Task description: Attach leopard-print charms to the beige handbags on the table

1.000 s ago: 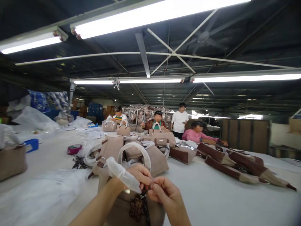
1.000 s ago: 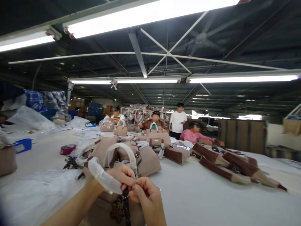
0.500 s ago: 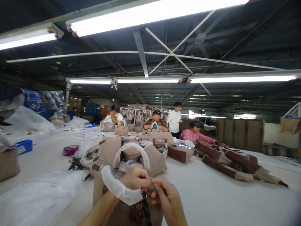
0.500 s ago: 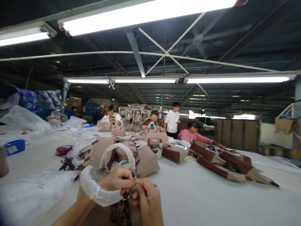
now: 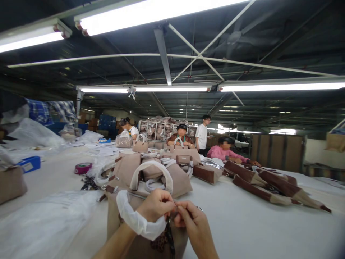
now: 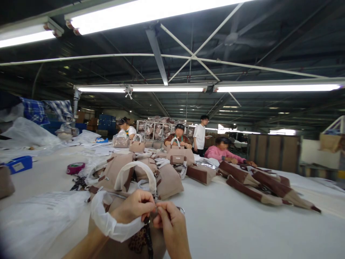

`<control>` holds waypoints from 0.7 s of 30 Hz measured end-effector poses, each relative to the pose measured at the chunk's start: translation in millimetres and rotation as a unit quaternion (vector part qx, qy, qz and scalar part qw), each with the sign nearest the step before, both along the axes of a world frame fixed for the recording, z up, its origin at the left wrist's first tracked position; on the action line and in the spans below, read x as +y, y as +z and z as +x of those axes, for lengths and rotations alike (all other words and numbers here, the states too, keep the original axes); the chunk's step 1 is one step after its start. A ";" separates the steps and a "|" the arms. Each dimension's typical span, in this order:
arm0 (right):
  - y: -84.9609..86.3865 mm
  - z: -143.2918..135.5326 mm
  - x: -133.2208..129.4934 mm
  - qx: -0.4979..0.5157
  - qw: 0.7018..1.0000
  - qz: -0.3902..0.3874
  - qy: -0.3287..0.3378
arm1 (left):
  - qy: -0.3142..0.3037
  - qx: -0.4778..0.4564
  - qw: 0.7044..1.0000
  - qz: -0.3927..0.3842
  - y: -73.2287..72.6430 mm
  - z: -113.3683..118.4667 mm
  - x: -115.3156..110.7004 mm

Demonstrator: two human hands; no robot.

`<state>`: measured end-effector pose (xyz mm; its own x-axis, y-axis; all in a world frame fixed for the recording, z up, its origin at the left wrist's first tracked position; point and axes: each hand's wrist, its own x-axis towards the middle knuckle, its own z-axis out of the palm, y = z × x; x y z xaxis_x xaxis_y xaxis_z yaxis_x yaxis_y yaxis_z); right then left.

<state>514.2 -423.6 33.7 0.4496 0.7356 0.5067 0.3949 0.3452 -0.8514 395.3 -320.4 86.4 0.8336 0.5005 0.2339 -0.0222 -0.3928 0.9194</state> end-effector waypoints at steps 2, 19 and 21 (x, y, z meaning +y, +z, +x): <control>-0.4 0.6 0.1 0.002 1.000 0.001 0.004 | -0.003 0.002 1.000 -0.001 1.3 -0.1 -0.8; 3.1 -2.1 -1.7 0.005 1.000 0.004 0.011 | 0.025 0.017 0.999 0.017 1.0 0.6 -7.9; 3.5 -2.0 -3.3 -0.045 0.999 0.008 -0.010 | 0.032 0.017 0.999 0.025 0.7 0.3 -9.2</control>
